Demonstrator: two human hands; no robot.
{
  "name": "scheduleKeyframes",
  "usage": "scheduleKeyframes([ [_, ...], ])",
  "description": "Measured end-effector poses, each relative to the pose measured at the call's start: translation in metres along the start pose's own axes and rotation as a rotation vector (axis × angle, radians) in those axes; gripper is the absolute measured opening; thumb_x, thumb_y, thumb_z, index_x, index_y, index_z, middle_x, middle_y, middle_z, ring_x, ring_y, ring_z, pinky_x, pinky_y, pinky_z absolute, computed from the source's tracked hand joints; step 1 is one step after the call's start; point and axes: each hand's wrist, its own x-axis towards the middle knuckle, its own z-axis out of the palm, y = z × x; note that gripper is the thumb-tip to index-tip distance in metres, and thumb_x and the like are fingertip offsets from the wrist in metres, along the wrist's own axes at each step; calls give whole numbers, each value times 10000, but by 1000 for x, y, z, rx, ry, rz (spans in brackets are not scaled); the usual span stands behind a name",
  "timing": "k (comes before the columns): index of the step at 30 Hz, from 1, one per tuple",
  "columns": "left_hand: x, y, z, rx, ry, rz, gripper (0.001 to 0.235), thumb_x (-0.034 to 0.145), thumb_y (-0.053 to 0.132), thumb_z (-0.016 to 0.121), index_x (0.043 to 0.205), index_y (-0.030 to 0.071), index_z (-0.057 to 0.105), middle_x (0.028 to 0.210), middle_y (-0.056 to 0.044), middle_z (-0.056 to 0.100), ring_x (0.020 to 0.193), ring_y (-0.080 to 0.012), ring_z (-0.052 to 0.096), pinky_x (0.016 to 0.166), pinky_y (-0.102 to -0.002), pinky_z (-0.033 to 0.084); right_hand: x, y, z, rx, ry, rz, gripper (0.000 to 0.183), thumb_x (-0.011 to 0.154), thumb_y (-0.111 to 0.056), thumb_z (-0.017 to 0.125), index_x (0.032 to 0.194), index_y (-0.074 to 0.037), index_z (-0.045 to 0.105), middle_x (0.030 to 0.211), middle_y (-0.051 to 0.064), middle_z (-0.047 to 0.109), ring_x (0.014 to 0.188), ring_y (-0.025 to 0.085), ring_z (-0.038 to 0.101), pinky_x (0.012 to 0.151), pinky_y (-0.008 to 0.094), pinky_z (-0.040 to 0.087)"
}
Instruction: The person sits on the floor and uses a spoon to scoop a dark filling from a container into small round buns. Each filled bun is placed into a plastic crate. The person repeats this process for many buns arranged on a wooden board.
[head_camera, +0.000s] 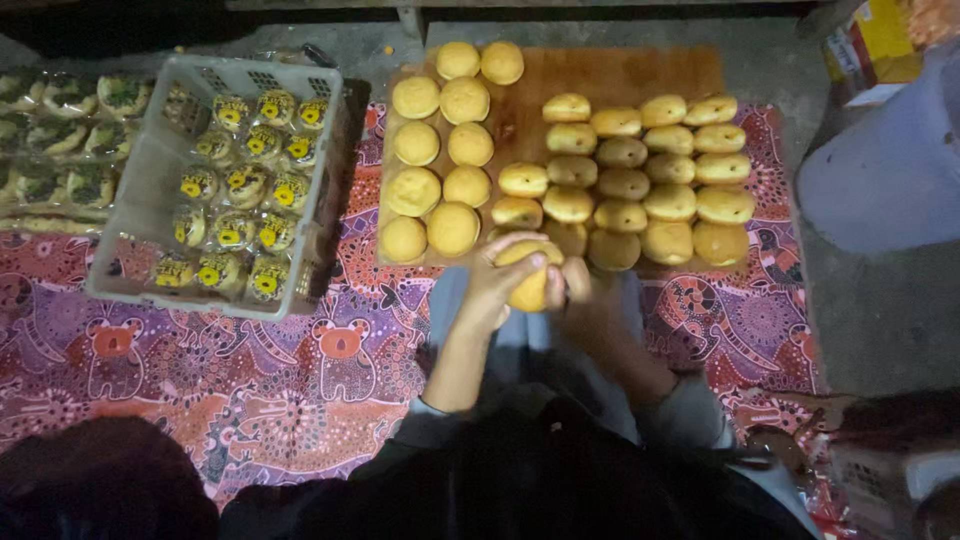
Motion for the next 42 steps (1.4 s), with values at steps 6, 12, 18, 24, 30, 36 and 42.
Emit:
scheduleKeyframes([
  [6, 2, -2, -7, -276, -38, -178, 253, 935, 67, 734, 1156, -50, 700, 1178, -129, 747, 1001, -186, 710, 880, -330, 591, -3, 41, 12, 320, -89, 115, 284, 987, -200, 695, 767, -71, 571, 625, 84, 509, 569, 163, 517, 537, 324, 434],
  [12, 1, -46, 20, -326, 374, -52, 266, 933, 55, 731, 1173, -55, 699, 1114, -120, 730, 997, -170, 699, 904, -303, 581, 25, 59, 26, -226, 308, -714, 210, 941, -13, 704, 755, -73, 626, 603, 61, 482, 534, 236, 519, 521, 382, 408],
  [18, 15, -60, -7, -310, 414, -179, 277, 924, 100, 733, 1160, -43, 704, 1087, -113, 738, 964, -179, 711, 867, -312, 585, 17, 54, 52, 232, 210, -131, 362, 962, -85, 739, 656, -63, 546, 567, 74, 489, 495, 251, 516, 481, 362, 391],
  [24, 11, -73, 8, -348, 524, -163, 296, 907, 98, 747, 1156, -56, 706, 1062, -92, 744, 933, -177, 715, 853, -316, 584, 5, 73, 60, 325, 97, -13, 310, 935, -55, 733, 671, -57, 572, 562, 72, 501, 482, 248, 522, 478, 360, 419],
  [30, 9, -37, 20, 8, 130, 34, 500, 873, 177, 836, 1312, 25, 651, 1309, -56, 633, 1181, -173, 619, 1014, -329, 516, 36, 86, 53, -90, 276, -343, 396, 918, -40, 759, 605, -91, 521, 568, 119, 518, 508, 312, 537, 516, 448, 404],
  [36, 70, -4, -24, 885, -374, 52, 737, 695, 268, 879, 1365, 188, 585, 1303, -85, 665, 1253, -258, 625, 1080, -384, 478, 51, 64, 18, -90, 288, -226, 187, 966, -109, 733, 794, -74, 668, 689, 120, 625, 583, 310, 604, 547, 415, 457],
  [42, 219, -19, -97, 1077, -342, 141, 714, 733, 74, 751, 1410, 199, 561, 1271, -176, 582, 1273, -370, 535, 1110, -419, 417, 51, 90, -50, 182, 618, 54, 270, 1117, -81, 651, 870, 14, 600, 789, 82, 596, 695, 167, 550, 640, 321, 428],
])
